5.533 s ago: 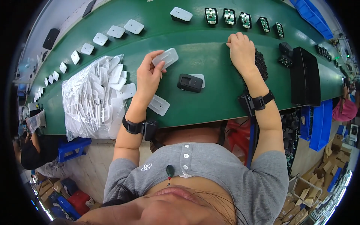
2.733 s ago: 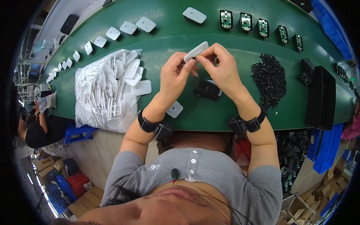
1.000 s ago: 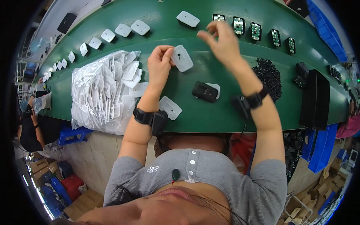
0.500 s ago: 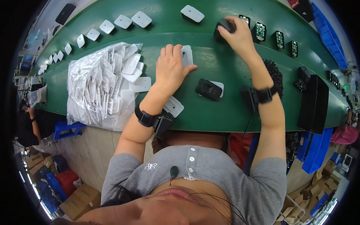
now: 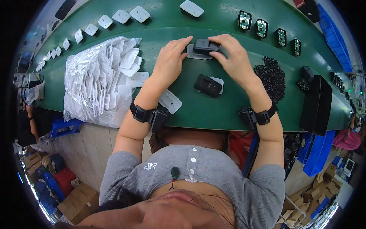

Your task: Assembling small electronic casings by inserting internal components.

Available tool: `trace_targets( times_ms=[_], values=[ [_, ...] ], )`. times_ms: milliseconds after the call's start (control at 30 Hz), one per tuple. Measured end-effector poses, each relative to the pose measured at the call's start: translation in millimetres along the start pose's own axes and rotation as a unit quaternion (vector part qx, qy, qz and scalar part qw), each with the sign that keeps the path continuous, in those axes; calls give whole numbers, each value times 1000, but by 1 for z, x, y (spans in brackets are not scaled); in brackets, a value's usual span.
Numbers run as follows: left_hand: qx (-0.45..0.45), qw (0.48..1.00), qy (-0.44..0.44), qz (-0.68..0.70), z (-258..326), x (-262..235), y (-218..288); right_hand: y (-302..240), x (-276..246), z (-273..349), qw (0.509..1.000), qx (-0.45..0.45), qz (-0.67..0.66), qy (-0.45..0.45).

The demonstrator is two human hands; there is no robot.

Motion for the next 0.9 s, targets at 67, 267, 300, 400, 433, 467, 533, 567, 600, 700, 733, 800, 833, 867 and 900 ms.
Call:
trace_targets(
  times_ms=[67, 267, 300, 400, 433, 467, 533, 567, 600, 700, 733, 800, 833, 867, 900],
  values=[
    [-7, 1000, 5, 16, 2, 0, -1, -6, 8, -2, 998, -30, -12, -46],
    [-10, 1000, -23, -1, 5, -7, 6, -3, 14, -5, 997, -31, -1, -76],
    [-7, 999, -28, -23, 5, -8, 6, -3, 15, -6, 996, -39, 3, -76],
    [0, 997, -48, -68, 4, -11, 9, -1, 18, -5, 995, -63, 16, -73],
    [8, 994, -60, -94, 3, -11, 11, 2, 18, -6, 995, -61, 15, -75],
    [7, 994, -63, -91, 3, -10, 14, 2, 19, -6, 993, -87, 33, -70],
    [20, 984, -73, -163, 3, -8, 21, 4, 18, -4, 990, -111, 52, -64],
    [21, 984, -73, -164, 3, -3, 22, 5, 19, -5, 991, -109, 47, -67],
    [24, 977, -62, -200, 4, 4, 24, 6, 19, -7, 991, -108, 41, -68],
    [13, 978, -54, -203, -2, 10, 19, 17, 16, -15, 989, 12, -86, -123],
    [-4, 984, -61, -166, -6, 11, 14, 15, 16, -18, 989, 8, -85, -121],
    [-1, 995, -9, -95, -9, 9, 5, 15, 16, -23, 969, 143, -175, -103],
    [2, 999, 39, -20, -10, 7, 1, 17, 16, -26, 960, 143, -215, -111],
    [1, 999, 43, -23, -9, 8, -2, 14, 20, -26, 960, 138, -214, -112],
    [-51, 997, 45, 36, -9, 10, -6, 9, 24, -24, 940, 126, -300, -104]
  ],
)
Point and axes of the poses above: each hand's wrist, its own z-axis away from the middle knuckle, its own x-axis out of the palm, y = z × x, the point moved 2 cm from there along -z, towards the middle knuckle, and after that the axes turned 6 degrees about x, right-handed, at the moved point
